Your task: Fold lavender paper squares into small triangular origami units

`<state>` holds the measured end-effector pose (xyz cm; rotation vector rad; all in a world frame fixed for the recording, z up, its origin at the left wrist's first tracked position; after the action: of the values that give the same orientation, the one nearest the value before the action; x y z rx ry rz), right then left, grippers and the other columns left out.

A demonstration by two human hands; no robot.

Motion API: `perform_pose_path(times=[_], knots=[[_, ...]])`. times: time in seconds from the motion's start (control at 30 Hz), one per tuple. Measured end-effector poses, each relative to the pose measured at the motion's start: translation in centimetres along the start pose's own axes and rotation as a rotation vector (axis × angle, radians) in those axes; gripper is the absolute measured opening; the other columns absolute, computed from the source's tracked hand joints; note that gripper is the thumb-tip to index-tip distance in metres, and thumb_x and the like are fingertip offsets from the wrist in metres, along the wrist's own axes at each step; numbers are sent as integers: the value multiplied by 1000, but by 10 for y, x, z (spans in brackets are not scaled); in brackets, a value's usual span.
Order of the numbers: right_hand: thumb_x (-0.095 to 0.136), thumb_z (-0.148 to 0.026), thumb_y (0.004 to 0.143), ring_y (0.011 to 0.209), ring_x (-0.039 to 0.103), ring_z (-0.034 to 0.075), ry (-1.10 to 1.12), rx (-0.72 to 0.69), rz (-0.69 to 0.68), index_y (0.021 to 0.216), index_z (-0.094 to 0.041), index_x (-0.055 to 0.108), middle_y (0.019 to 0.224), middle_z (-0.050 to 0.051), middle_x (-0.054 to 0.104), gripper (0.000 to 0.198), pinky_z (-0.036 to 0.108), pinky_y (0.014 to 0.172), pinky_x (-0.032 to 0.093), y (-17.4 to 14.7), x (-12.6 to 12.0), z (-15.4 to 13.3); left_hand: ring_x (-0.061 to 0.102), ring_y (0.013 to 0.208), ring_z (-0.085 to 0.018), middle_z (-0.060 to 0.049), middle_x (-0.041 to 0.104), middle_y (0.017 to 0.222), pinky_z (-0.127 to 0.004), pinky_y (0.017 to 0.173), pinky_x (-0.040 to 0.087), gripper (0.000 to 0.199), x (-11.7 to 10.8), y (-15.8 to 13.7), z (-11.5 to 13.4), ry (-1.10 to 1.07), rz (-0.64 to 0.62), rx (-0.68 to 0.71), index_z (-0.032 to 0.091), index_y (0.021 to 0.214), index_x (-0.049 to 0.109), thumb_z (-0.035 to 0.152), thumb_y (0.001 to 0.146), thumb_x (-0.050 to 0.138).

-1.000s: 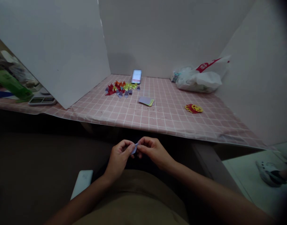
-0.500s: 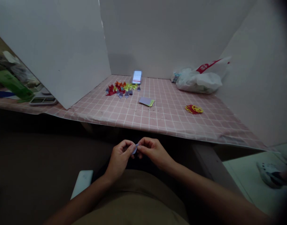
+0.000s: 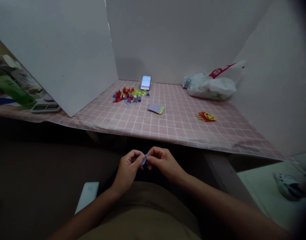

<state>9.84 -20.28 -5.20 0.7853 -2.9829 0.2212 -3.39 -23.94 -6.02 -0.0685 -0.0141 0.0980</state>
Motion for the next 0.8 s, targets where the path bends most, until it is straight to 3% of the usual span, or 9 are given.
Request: perform_pose_path(times=[0.53, 0.8], knots=[[65, -32, 85, 57, 59, 13, -46, -42, -9, 71, -18, 61, 61, -1, 64, 20, 27, 59, 44, -1, 0, -2, 55, 61, -13, 1, 62, 68, -25, 61, 44, 20, 2, -1, 0, -4, -20, -3, 17, 78, 65, 36, 84, 66], [69, -30, 84, 59, 61, 12, 42, -49, -58, 77, -17, 65, 65, -1, 65, 15, 28, 62, 47, 0, 1, -3, 54, 63, -13, 0, 63, 71, -25, 62, 44, 19, 1, -2, 1, -38, -13, 4, 17, 78, 64, 35, 85, 65]])
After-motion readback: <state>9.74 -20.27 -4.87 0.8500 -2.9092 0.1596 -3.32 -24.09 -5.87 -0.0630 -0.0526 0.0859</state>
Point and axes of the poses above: each hand's wrist, its own y-axis towards the middle knuckle, its own x-axis out of the palm, z = x × y, the point moved 6 cm from there along y, towards the middle knuckle
